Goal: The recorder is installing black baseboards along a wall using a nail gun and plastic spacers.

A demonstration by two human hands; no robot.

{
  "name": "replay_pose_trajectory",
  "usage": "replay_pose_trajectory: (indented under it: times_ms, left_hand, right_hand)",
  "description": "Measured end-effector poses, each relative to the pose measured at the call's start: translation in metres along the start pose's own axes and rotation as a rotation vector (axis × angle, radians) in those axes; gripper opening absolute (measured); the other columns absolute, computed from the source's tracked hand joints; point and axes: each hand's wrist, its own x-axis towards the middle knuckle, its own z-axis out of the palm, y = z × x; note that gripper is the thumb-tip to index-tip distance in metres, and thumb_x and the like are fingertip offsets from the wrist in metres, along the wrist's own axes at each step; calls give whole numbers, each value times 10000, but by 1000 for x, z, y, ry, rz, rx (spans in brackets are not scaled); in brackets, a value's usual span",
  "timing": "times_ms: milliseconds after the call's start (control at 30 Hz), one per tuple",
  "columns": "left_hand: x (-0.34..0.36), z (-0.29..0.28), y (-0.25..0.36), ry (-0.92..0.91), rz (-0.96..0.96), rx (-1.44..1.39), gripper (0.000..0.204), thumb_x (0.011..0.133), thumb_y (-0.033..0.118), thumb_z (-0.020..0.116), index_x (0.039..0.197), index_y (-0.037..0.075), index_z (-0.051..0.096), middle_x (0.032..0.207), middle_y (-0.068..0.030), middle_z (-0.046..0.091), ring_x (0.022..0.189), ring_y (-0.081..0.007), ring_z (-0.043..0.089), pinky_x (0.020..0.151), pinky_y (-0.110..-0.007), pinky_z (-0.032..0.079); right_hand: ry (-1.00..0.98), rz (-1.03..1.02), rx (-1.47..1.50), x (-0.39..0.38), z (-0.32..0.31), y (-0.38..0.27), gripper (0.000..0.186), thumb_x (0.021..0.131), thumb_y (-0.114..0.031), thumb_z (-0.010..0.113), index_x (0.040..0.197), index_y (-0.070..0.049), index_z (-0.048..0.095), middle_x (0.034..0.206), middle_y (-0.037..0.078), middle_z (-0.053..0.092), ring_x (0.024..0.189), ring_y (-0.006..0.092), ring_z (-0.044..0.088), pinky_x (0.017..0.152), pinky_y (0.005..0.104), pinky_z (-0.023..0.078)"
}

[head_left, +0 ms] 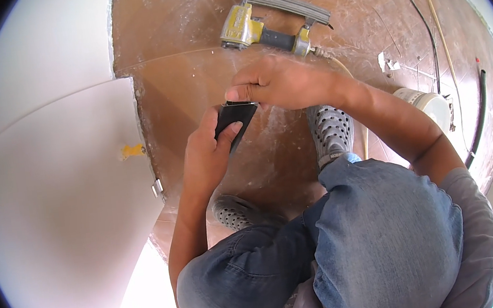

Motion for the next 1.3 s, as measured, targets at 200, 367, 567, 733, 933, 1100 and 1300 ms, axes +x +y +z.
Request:
replay_pose_trajectory:
  times_ms: [200,367,567,733,933,1100,1300]
  left_hand:
    - [1,-4,6,33,30,96,308,984,208,657,1214,21,574,1012,-261,691,968,-456,668,819,-443,514]
    - [8,-4,-6,-44,-52,-9,304,982,207,652,1205,12,583,1024,-254,689,963,-432,677,829,-438,514]
    - [12,-8,-30,-47,116,95,283,936,125,704,1190,11,652,1012,-63,693,943,-127,637,866,-300,504]
    - [9,-10,-31,-120,3,-285,233,922,206,721,1072,33,680,855,-66,680,803,-112,604,773,-293,493]
    - [-1,-26,-37,-9,103,-129,276,913,186,725,1132,24,682,859,-84,699,796,-155,637,769,-313,497]
    - [-8,-34,-75,74,-150,-63,333,910,190,718,1189,13,671,914,-166,710,839,-266,684,791,-362,508]
    - [-57,-24,-202,295,-263,200,336,925,210,709,1186,3,661,995,-237,709,911,-408,692,808,-457,520]
  right_hand:
    - [44,-51,196,4,10,11,451,1060,-437,563,1014,-10,701,781,29,661,710,124,633,664,318,525]
    - [88,25,276,2,16,12,472,1007,-453,630,1037,11,713,796,133,694,731,210,662,713,369,522]
    - [292,-200,97,4,42,30,331,860,-286,772,1027,-6,717,813,130,708,724,200,633,727,356,529]
    - [185,55,248,10,39,13,280,843,-228,797,1026,-26,734,822,116,721,714,174,619,720,341,526]
    - [116,-16,228,33,44,13,207,857,-127,805,1018,-24,728,838,30,704,792,71,613,732,274,504]
    - [-104,-6,343,92,54,33,264,874,-191,797,1077,-44,716,891,45,707,889,99,641,809,294,498]
    - [-177,-211,-31,178,92,60,300,801,-231,811,1072,-132,728,1084,93,713,1098,280,641,926,411,491]
